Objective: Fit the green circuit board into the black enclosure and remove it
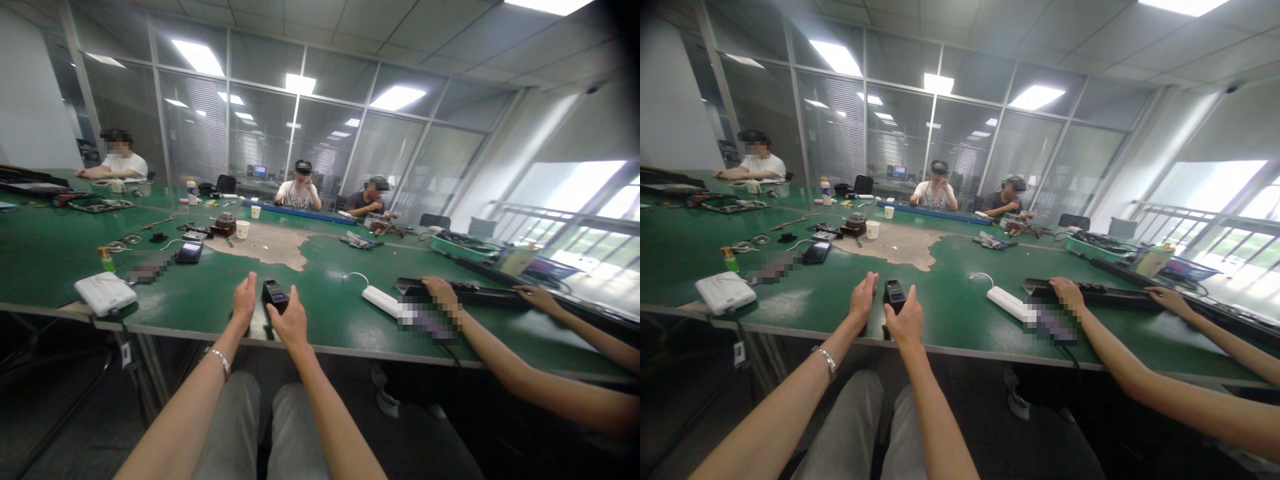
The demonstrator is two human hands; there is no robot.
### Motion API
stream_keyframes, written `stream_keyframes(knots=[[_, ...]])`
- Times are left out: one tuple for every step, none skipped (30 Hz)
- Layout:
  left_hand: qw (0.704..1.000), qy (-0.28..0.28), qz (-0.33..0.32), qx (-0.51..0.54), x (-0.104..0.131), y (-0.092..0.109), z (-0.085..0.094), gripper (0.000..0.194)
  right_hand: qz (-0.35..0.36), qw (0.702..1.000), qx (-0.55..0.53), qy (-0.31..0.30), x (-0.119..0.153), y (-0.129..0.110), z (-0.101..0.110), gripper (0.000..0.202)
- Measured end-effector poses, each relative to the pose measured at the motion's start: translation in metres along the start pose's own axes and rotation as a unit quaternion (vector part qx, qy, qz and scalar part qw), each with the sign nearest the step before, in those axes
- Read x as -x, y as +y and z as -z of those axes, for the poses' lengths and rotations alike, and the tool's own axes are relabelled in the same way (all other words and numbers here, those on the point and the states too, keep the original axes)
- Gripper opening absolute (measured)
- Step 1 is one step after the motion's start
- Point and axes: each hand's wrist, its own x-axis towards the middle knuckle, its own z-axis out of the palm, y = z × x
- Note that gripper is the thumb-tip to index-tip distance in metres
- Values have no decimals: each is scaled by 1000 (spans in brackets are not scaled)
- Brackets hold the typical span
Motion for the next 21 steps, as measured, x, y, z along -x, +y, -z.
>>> stream_keyframes(knots=[[1000,0,0,-2,0,1,0,61,6,1000,-2,7,-1,0,-1,86],[1000,1,0,-5,1,2,0,61,9,1000,-4,13,-1,0,-1,87],[1000,1,-1,-8,2,3,0,60,11,1000,-6,18,-2,-1,-3,88],[1000,-2,-2,-11,2,4,0,60,10,1000,-9,21,-2,-2,-4,88],[1000,-6,-4,-15,3,5,0,59,10,1000,-12,22,-1,-3,-6,88],[1000,-11,-8,-19,3,5,0,59,11,1000,-15,23,0,-4,-7,87],[1000,-17,-12,-23,4,5,0,59,13,999,-17,24,1,-4,-9,86],[999,-22,-17,-28,3,4,0,58,15,999,-18,26,3,-4,-11,84],[999,-26,-21,-33,3,4,0,58,16,999,-18,28,4,-4,-12,80],[999,-28,-24,-38,3,3,0,58,15,999,-17,31,4,-4,-13,77],[998,-29,-26,-44,2,3,0,59,11,999,-17,34,5,-4,-14,74],[998,-28,-27,-50,1,3,0,59,7,999,-19,35,4,-5,-13,73],[998,-27,-27,-56,1,3,0,59,1,999,-22,36,3,-6,-12,72],[998,-24,-26,-61,1,3,0,60,-4,999,-27,38,1,-7,-11,73],[997,-23,-26,-66,0,4,0,60,-9,999,-32,42,-1,-10,-8,74],[997,-22,-25,-69,0,4,1,60,-12,998,-38,45,-4,-13,-6,75],[997,-22,-24,-71,0,5,1,61,-15,998,-46,50,-8,-16,-2,75],[997,-23,-23,-70,1,5,1,61,-16,997,-56,54,-12,-19,1,74],[997,-22,-22,-67,1,6,1,62,-16,996,-68,59,-16,-21,5,74],[998,-21,-20,-62,2,7,1,63,-16,994,-80,65,-20,-23,9,73],[998,-19,-18,-56,2,8,0,63,-18,993,-91,74,-25,-22,13,73]])
